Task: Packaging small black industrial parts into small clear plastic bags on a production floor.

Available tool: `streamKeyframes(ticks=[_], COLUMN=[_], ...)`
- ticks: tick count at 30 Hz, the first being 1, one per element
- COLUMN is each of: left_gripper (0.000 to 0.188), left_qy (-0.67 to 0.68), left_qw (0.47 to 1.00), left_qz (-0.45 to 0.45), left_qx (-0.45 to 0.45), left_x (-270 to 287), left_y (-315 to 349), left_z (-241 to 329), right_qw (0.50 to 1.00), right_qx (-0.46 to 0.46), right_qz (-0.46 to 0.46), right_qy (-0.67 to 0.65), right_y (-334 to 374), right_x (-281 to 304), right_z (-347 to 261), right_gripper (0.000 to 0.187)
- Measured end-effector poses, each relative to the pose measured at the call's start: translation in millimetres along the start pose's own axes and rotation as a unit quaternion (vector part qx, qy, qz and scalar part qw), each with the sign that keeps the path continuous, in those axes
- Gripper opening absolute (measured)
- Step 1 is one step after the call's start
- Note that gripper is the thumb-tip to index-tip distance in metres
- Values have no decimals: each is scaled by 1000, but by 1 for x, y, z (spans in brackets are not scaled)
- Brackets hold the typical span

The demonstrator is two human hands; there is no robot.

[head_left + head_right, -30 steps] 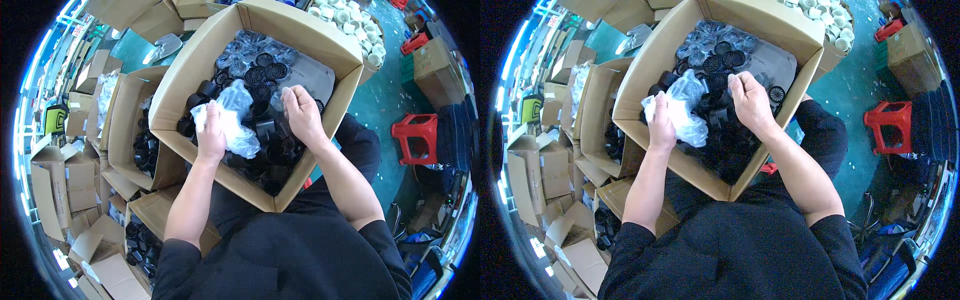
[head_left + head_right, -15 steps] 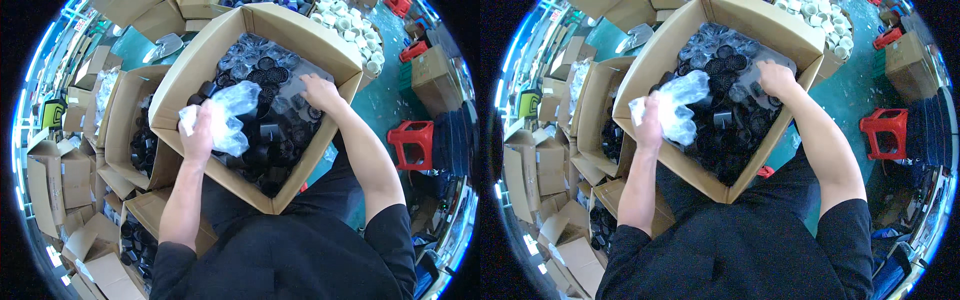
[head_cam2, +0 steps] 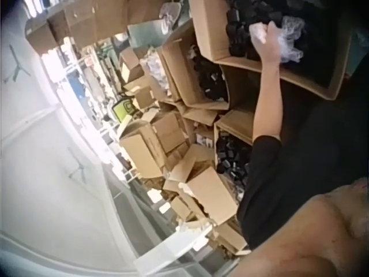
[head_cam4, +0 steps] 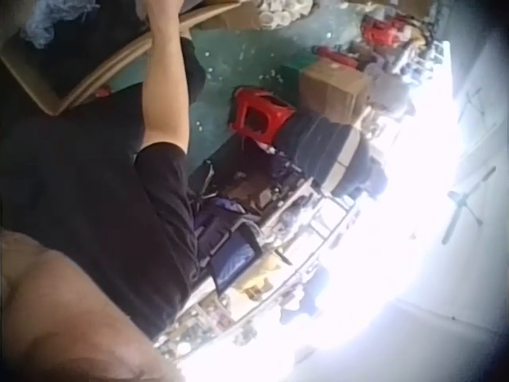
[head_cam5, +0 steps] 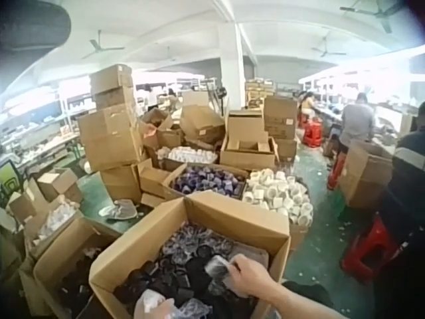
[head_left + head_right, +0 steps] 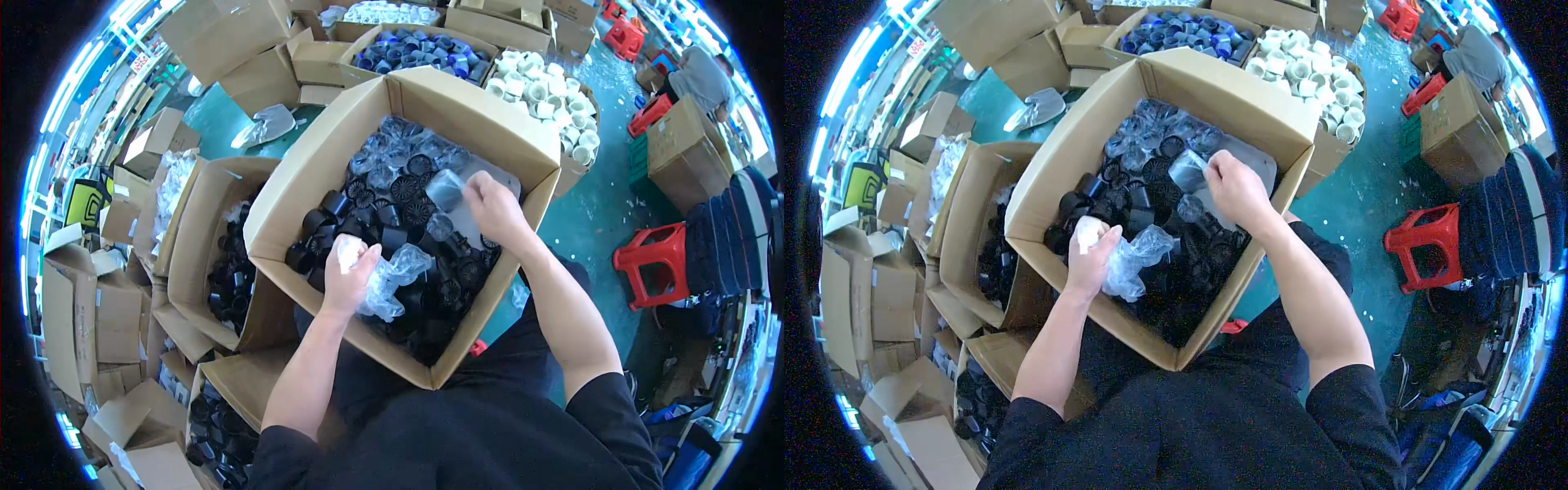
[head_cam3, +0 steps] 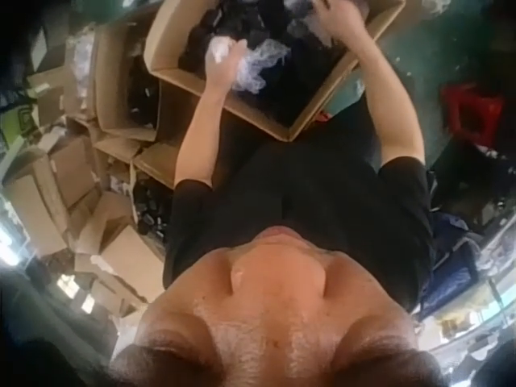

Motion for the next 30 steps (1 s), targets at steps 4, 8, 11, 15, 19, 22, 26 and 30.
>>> streamKeyframes(ticks=[4, 8, 11, 15, 19, 22, 26, 30], left_gripper=[16, 23, 26, 25, 23, 22, 18, 18], left_qy=[-27, 4, -3, -52, -118, -181, -134, -120], left_qw=[1000, 999, 997, 995, 989, 980, 984, 980], left_qz=[-8, -38, -63, -77, -79, -67, -61, -94], left_qx=[-11, 30, -39, -44, -34, -53, -102, -129], left_x=[-6, -18, -28, -26, -20, -14, -27, -33], left_y=[-3, 1, 4, 8, 8, 7, 11, 13], left_z=[13, 11, 18, 17, 11, 9, 34, 36], right_qw=[963, 768, 674, 626, 615, 617, 613, 625], right_qx=[-10, -105, -139, -168, -185, -190, -193, -179], right_qz=[20, -65, -116, -143, -154, -156, -158, -171], right_qy=[-268, -628, -716, -748, -751, -748, -750, -740], right_y=[16, 30, 41, 50, 53, 53, 52, 53], right_x=[3, -36, -64, -77, -82, -83, -84, -83], right_z=[-18, -17, -29, -38, -39, -36, -34, -38], right_gripper=[14, 14, 14, 14, 14, 14, 14, 15])
Point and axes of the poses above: each hand's wrist, its own y-axis away from the middle knuckle, its own x-axis out of the back of the hand, z = x × y, the point moved 9 cm from there along -y, towards the middle knuckle, and after that the axes turned 4 degrees about -x, right-handed, at the moved point
